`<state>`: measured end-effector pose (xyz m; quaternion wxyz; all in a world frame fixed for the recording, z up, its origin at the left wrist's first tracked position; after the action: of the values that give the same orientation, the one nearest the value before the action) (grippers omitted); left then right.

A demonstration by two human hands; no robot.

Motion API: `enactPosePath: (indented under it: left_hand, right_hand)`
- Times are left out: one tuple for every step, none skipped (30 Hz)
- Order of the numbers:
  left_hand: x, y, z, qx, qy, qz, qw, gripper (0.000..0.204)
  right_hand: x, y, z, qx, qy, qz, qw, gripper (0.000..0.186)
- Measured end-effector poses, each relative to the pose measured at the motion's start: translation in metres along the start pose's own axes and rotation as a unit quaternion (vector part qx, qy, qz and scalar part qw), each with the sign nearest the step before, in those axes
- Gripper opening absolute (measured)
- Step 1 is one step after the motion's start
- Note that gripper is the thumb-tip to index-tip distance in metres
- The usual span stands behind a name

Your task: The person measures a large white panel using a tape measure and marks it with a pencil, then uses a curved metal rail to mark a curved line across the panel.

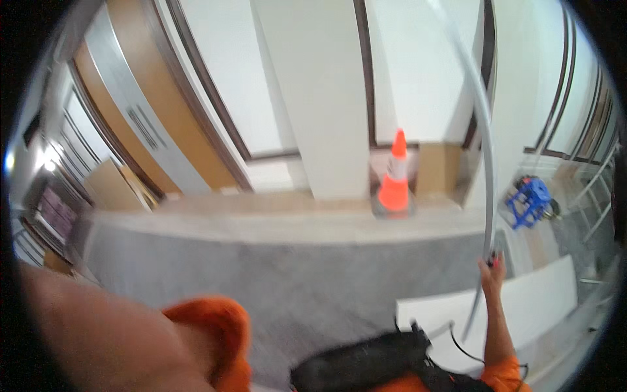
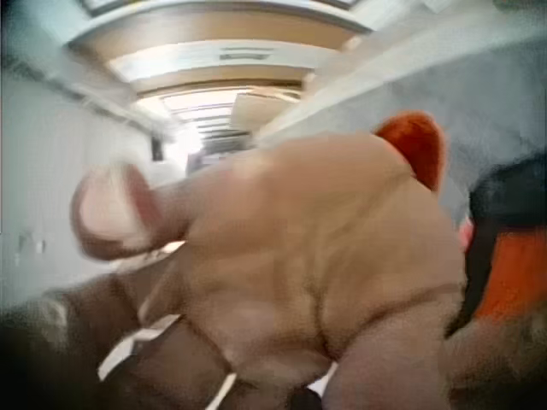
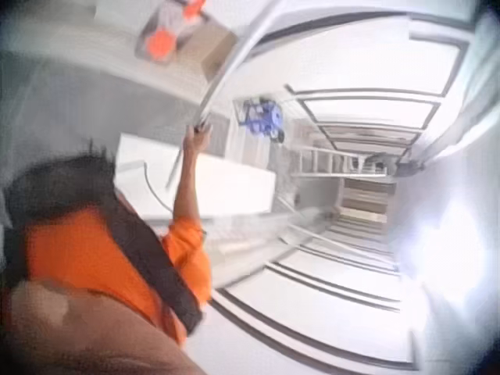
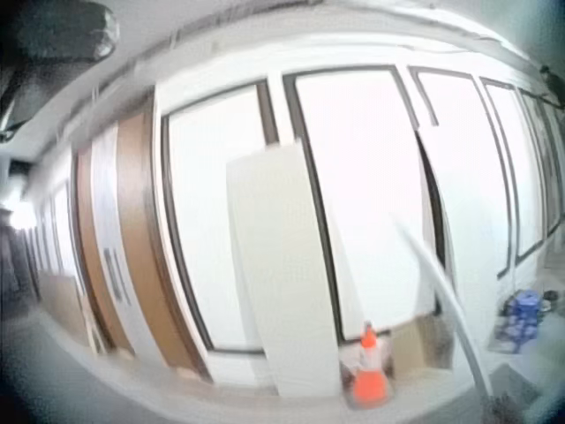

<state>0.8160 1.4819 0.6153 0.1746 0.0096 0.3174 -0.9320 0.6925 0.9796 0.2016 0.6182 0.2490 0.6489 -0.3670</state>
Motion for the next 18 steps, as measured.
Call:
enactPosePath:
  left_hand:
    - [-0.006,0.005,0.001,0.009,-0.007,-0.017,1.0,0.03]
    - [-0.009,0.003,0.016,0.023,0.009,-0.03,0.999,0.029]
    - [-0.019,-0.015,0.02,0.057,0.025,-0.046,0.997,0.027]
    - [-0.034,-0.026,0.014,0.081,0.037,-0.042,0.995,0.026]
    - [-0.052,-0.025,0.006,0.112,0.056,-0.032,0.992,0.025]
    - [-0.069,-0.022,-0.004,0.138,0.057,-0.027,0.988,0.023]
    - [-0.084,0.001,-0.044,0.159,0.02,-0.047,0.986,0.022]
    - [-0.103,0.033,-0.054,0.179,0.005,-0.077,0.981,0.021]
    - [-0.112,0.064,-0.052,0.17,-0.013,-0.121,0.978,0.02]
    - [-0.112,0.091,-0.053,0.121,-0.04,-0.169,0.977,0.019]
    - [-0.103,0.121,-0.05,0.048,-0.068,-0.238,0.968,0.018]
    - [-0.082,0.158,-0.049,-0.067,-0.165,-0.376,0.909,0.024]
    - [-0.07,0.197,-0.057,-0.172,-0.167,-0.466,0.852,0.028]
    - [-0.061,0.226,-0.071,-0.222,-0.163,-0.542,0.794,0.039]
    - [-0.049,0.25,-0.086,-0.273,-0.16,-0.609,0.728,0.05]
    - [-0.027,0.272,-0.094,-0.273,-0.142,-0.66,0.685,0.058]
    - [-0.009,0.289,-0.103,-0.278,-0.123,-0.707,0.639,0.067]
    - [0.005,0.305,-0.11,-0.276,-0.101,-0.734,0.612,0.068]
  right_hand:
    - [-0.004,-0.045,0.013,0.04,-0.016,-0.011,0.999,0.054]
    - [-0.024,-0.057,0.0,0.092,-0.039,-0.123,0.987,0.046]
    - [-0.072,-0.071,-0.009,0.151,-0.073,-0.244,0.955,0.039]
    - [-0.154,-0.036,-0.02,0.174,-0.02,-0.192,0.966,0.036]
    - [-0.146,-0.027,-0.013,0.224,0.007,-0.236,0.946,0.036]
    - [-0.151,-0.003,-0.022,0.248,-0.048,-0.165,0.953,0.036]
    - [-0.115,-0.028,-0.042,0.22,0.024,-0.243,0.945,0.042]
    - [-0.104,-0.027,-0.065,0.257,0.03,-0.289,0.922,0.047]
    - [-0.085,-0.025,-0.079,0.288,-0.062,-0.333,0.896,0.048]
    - [-0.099,-0.003,-0.096,0.25,0.031,-0.31,0.917,0.049]
    - [-0.111,0.014,-0.116,0.231,0.011,-0.269,0.935,0.05]
    - [-0.121,0.025,-0.133,0.213,0.037,-0.273,0.937,0.05]
    - [-0.127,0.036,-0.147,0.19,0.042,-0.257,0.947,0.05]
    - [-0.139,0.064,-0.168,0.16,0.093,-0.212,0.96,0.052]
    - [-0.132,0.091,-0.179,0.162,0.039,-0.242,0.956,0.051]
    - [-0.143,0.104,-0.186,0.127,0.081,-0.234,0.96,0.051]
    - [-0.143,0.12,-0.193,0.137,0.063,-0.238,0.96,0.051]
    - [-0.142,0.132,-0.197,0.145,0.046,-0.242,0.958,0.051]
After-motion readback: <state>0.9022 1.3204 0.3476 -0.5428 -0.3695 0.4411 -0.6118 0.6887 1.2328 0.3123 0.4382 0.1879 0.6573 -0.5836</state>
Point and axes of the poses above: each hand's wrist, its own z-axis towards the middle knuckle, its own y-axis out of the palm, x = y × z, the point moved 2 cm from there along z, towards the middle knuckle, and after that the axes turned 8 degrees about y, right-handed, at the moved point
